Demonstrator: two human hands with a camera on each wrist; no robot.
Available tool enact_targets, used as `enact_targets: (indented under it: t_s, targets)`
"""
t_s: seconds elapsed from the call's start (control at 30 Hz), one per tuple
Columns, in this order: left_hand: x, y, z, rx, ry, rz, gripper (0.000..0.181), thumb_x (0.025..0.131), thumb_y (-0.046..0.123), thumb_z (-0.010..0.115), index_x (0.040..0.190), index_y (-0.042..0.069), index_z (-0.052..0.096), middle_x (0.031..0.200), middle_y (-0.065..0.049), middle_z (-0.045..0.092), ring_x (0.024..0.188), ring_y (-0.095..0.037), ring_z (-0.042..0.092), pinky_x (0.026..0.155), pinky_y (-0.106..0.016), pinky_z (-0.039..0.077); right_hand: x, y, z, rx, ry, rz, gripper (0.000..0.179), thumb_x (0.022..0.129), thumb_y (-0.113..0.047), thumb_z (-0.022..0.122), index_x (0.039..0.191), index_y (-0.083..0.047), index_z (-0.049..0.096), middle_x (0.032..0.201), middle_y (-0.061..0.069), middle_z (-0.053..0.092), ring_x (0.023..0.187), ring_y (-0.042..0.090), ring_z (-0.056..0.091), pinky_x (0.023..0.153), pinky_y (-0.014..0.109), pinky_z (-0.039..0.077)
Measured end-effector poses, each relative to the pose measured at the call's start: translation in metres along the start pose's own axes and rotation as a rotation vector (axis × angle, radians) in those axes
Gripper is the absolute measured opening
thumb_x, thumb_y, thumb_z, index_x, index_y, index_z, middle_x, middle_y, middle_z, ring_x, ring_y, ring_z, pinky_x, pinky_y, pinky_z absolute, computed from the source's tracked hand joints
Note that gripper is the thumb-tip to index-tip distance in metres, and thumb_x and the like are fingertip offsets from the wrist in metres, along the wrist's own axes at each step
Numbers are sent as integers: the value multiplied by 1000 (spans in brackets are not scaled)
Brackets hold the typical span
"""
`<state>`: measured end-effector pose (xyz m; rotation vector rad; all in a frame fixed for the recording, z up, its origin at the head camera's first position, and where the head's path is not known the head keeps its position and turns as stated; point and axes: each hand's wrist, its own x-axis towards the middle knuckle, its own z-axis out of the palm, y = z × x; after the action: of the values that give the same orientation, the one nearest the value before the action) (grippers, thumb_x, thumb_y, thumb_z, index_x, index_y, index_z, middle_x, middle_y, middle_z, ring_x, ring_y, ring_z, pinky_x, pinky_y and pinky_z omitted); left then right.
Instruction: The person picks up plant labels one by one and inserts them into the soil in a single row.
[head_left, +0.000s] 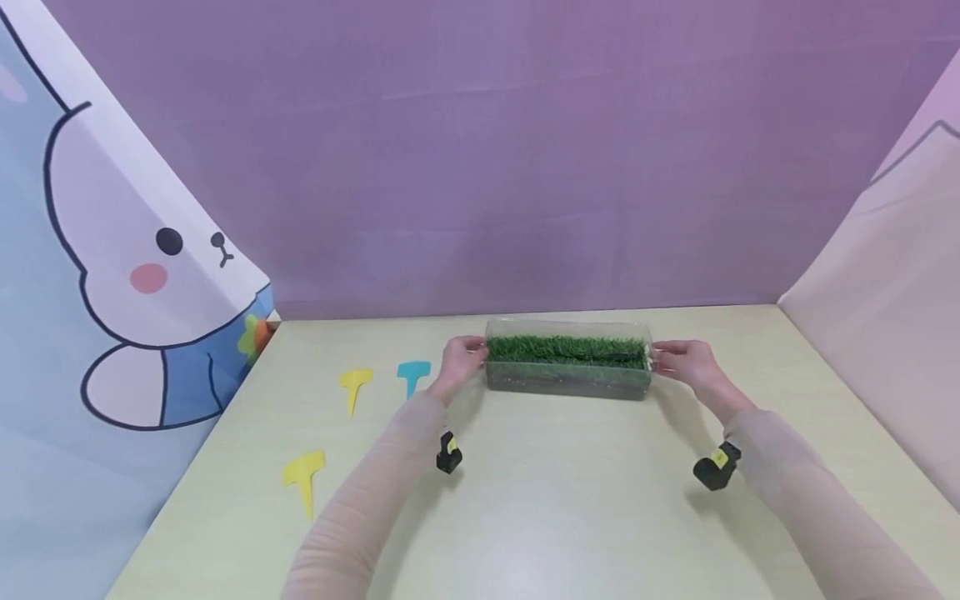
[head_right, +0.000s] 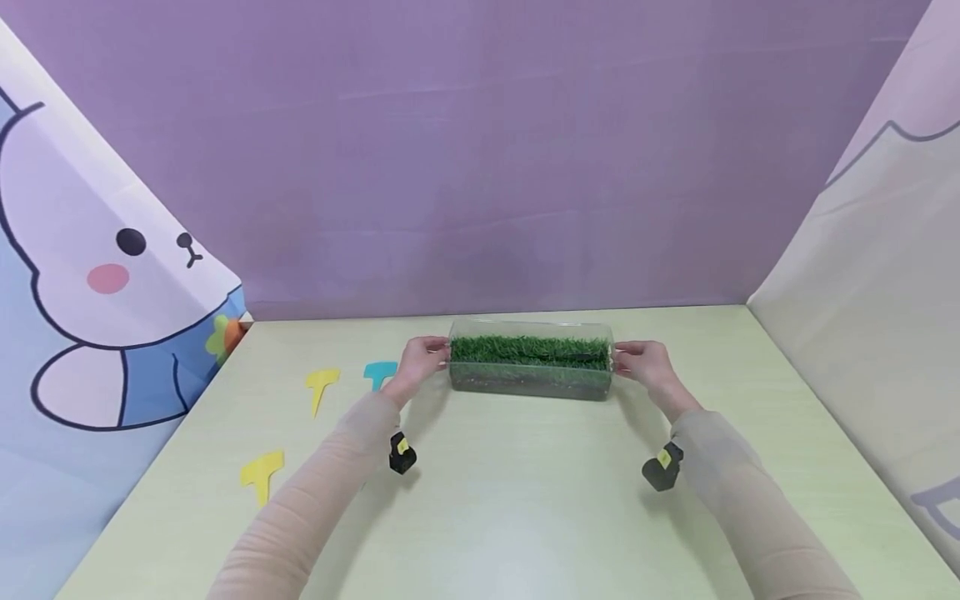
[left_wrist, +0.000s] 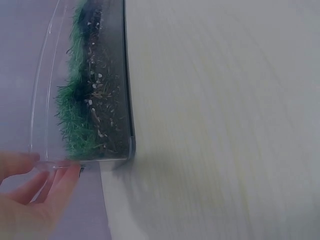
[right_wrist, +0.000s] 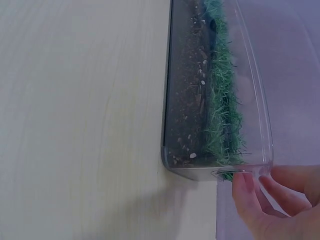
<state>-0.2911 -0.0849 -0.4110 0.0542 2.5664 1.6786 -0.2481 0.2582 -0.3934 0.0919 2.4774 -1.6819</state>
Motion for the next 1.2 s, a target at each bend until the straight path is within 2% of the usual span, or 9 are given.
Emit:
enact_targets:
  t_s: [0.17, 0.27, 0.33, 0.4, 0.5, 0.57, 0.7, 0.83, 1.2]
  targets:
    - [0, 5, -2, -61, -29, -71, 33, 87, 0, 49, 119, -10, 48, 112, -25, 53, 100, -33, 55, 82, -37, 47, 1, -3, -3, 23, -25, 14, 41, 91, -1, 39, 125, 19, 31, 124, 36, 37, 81, 4, 59, 79, 22, 47]
    - [-2, 4, -6, -73, -41, -36, 33, 86, -1, 50, 118, -8, 49, 110, -21, 54, 97, -29, 57, 80, -34, 48, 0, -5, -2, 22, -38, 17, 40, 91, 0, 40, 125, 19, 31, 124, 36, 38, 83, 7, 60, 79, 23, 47]
    - [14, -23, -7, -112, -60, 32, 31, 84, 1, 54, 114, -6, 52, 102, -17, 57, 88, -24, 60, 74, -31, 51, -2, -6, -1, 20, -48, 21, 40, 91, 0, 40, 125, 19, 31, 124, 35, 38, 86, 10, 60, 80, 24, 47]
    - [22, -36, -8, -126, -81, 36, 31, 84, 3, 56, 113, -6, 52, 100, -16, 58, 85, -22, 60, 71, -31, 51, -3, -8, 0, 21, -59, 25, 40, 91, 0, 40, 125, 18, 32, 124, 35, 38, 89, 14, 60, 80, 25, 47]
    - [25, -44, -8, -137, -79, -34, 32, 83, 2, 57, 113, -7, 52, 100, -19, 57, 86, -27, 59, 72, -34, 51, -5, -9, 1, 22, -76, 26, 40, 90, 1, 40, 125, 19, 31, 123, 35, 38, 93, 19, 60, 81, 26, 47]
    - [3, -19, -11, -112, -69, -111, 34, 85, -2, 52, 117, -11, 47, 106, -24, 54, 94, -33, 56, 78, -38, 49, -7, -10, 2, 22, -87, 25, 41, 89, 2, 41, 125, 19, 31, 123, 35, 38, 94, 21, 60, 82, 27, 47]
    - [-30, 15, -19, -138, -79, -117, 35, 85, -7, 47, 118, -16, 42, 107, -29, 50, 99, -39, 52, 83, -40, 46, -9, -13, 1, 12, -101, 17, 41, 89, 2, 41, 124, 20, 31, 122, 36, 40, 91, 19, 60, 81, 27, 47]
    - [-47, 34, -25, -154, -81, -128, 35, 84, -8, 46, 118, -17, 42, 106, -29, 50, 101, -39, 51, 85, -41, 45, -11, -15, 1, -19, -102, 6, 40, 90, -1, 42, 123, 19, 33, 119, 35, 44, 88, 18, 61, 79, 27, 48]
    - [-47, 10, -25, -115, -32, -153, 29, 85, -7, 49, 114, -13, 47, 100, -24, 54, 93, -36, 55, 80, -38, 48, -23, -18, 6, 9, -142, 10, 40, 88, -1, 46, 121, 20, 35, 112, 32, 50, 84, 16, 61, 78, 28, 49]
